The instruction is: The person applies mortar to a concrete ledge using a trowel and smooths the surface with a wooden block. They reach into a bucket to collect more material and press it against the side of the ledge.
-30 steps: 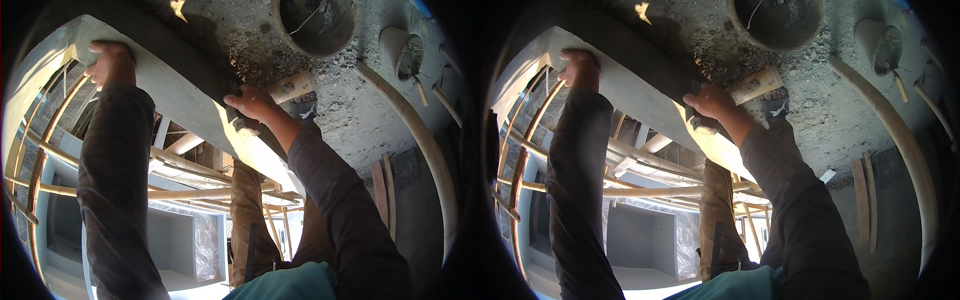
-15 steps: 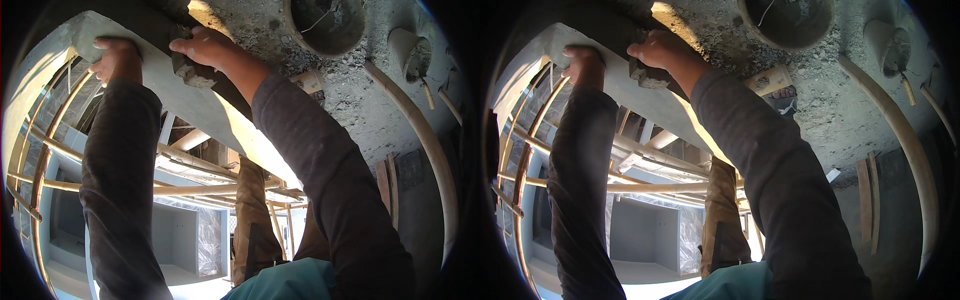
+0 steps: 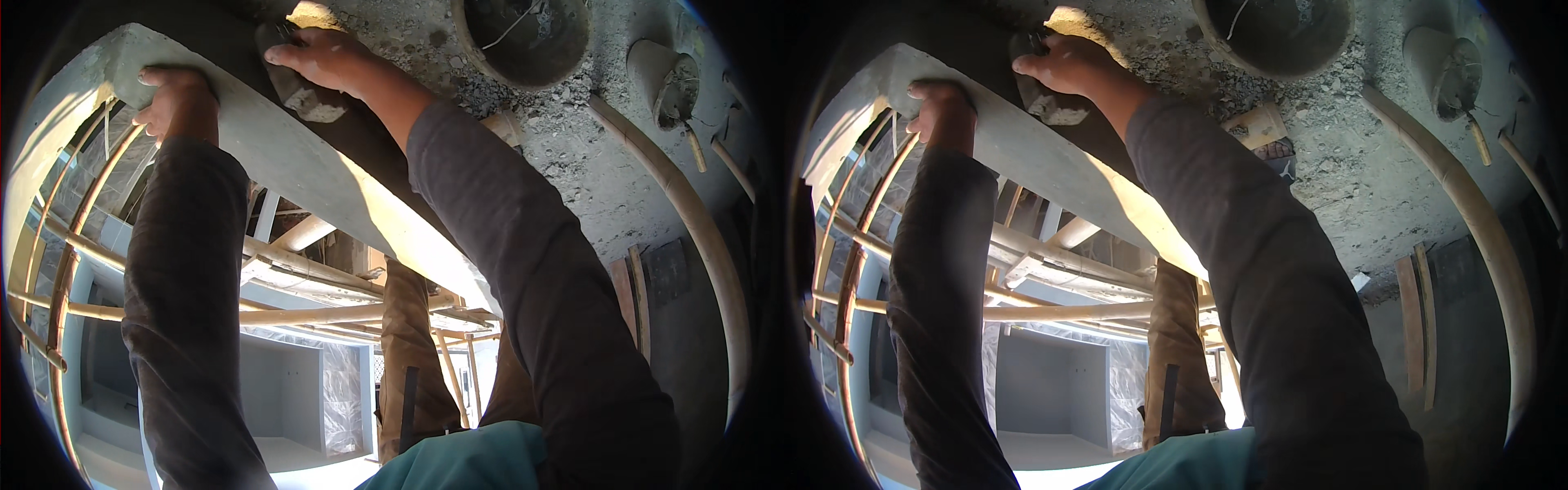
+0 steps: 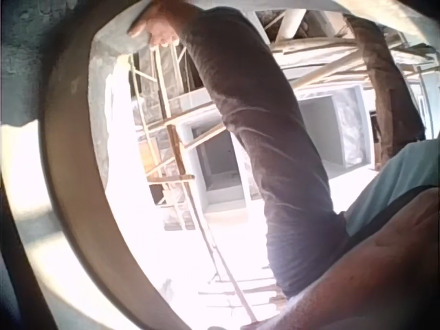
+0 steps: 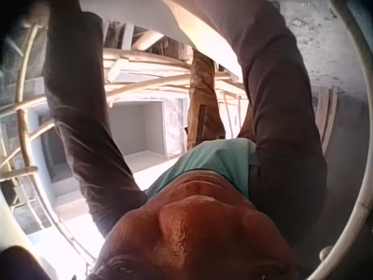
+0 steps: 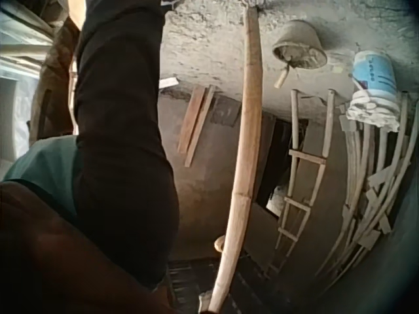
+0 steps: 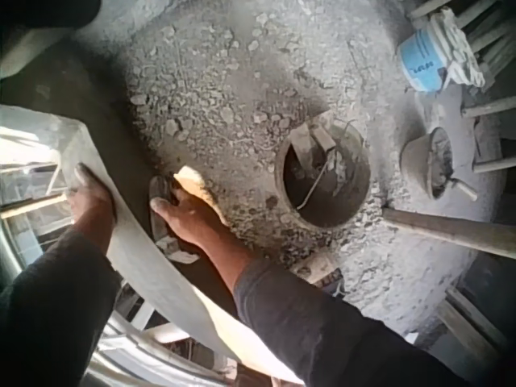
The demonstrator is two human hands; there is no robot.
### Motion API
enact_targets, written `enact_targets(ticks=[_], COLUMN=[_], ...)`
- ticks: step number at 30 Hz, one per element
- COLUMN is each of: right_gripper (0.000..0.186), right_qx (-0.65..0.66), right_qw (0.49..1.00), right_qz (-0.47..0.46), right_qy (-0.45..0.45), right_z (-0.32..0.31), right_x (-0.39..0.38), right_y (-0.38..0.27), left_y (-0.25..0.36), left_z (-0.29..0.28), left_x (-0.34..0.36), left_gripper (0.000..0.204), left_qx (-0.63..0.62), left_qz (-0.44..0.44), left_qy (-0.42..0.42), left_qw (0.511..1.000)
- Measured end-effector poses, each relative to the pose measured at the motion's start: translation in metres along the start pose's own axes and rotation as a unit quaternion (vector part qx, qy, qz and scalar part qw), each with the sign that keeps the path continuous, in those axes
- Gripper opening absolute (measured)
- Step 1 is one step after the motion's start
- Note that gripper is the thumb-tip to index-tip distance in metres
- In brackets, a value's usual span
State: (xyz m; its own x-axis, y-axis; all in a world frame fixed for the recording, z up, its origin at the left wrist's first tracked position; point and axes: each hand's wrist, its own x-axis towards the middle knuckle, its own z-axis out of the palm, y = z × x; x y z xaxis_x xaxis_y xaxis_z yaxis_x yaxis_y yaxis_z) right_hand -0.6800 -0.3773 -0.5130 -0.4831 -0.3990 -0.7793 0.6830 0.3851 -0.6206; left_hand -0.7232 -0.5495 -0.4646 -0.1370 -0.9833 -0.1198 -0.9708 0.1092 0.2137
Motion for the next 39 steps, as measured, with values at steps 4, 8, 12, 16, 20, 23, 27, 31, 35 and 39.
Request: enact_targets(ticks=[4,8,12,16,20,23,27,31,35,39], right_gripper=[0.090,0.082,0.084,0.085,0.082,0.081,0.084,0.075,0.079,0.081], right_qx=[-0.049,-0.062,0.005,-0.001,-0.012,-0.004,-0.070,-0.052,0.059,-0.006], right_qw=[0.998,0.995,0.981,0.998,0.990,0.991,0.996,0.997,0.994,0.974], right_qz=[0.026,0.066,0.192,0.022,-0.119,-0.117,-0.050,0.039,-0.089,-0.208], right_qy=[0.030,0.040,-0.022,0.051,0.077,0.060,0.028,-0.043,0.008,0.087], right_z=[0.005,0.024,0.021,0.028,0.016,0.014,0.013,0.012,0.023,0.017], right_x=[0.012,-0.071,-0.119,-0.063,0.019,0.053,0.013,-0.077,-0.054,0.051], right_y=[0.007,0.095,0.103,0.076,-0.005,-0.019,0.038,0.119,0.041,-0.032], left_y=[0.005,0.000,-0.002,0.002,0.004,0.005,0.000,0.000,0.000,0.004], left_z=[-0.005,-0.002,-0.008,-0.006,-0.005,-0.005,-0.005,-0.010,-0.012,-0.003], left_x=[-0.008,0.007,0.010,0.003,-0.007,-0.003,0.007,0.006,0.013,-0.002], left_gripper=[0.092,0.092,0.091,0.092,0.091,0.091,0.091,0.092,0.095,0.094], left_qx=[-0.010,0.003,0.033,0.042,0.025,-0.012,0.016,0.029,0.029,0.014], left_qz=[-0.003,0.022,0.025,0.029,0.021,0.012,0.017,0.027,0.036,0.018], left_qy=[-0.004,0.013,0.022,0.002,0.004,-0.010,0.011,0.006,0.011,-0.007], left_qw=[1.000,1.000,0.999,0.999,0.999,1.000,1.000,0.999,0.999,1.000])
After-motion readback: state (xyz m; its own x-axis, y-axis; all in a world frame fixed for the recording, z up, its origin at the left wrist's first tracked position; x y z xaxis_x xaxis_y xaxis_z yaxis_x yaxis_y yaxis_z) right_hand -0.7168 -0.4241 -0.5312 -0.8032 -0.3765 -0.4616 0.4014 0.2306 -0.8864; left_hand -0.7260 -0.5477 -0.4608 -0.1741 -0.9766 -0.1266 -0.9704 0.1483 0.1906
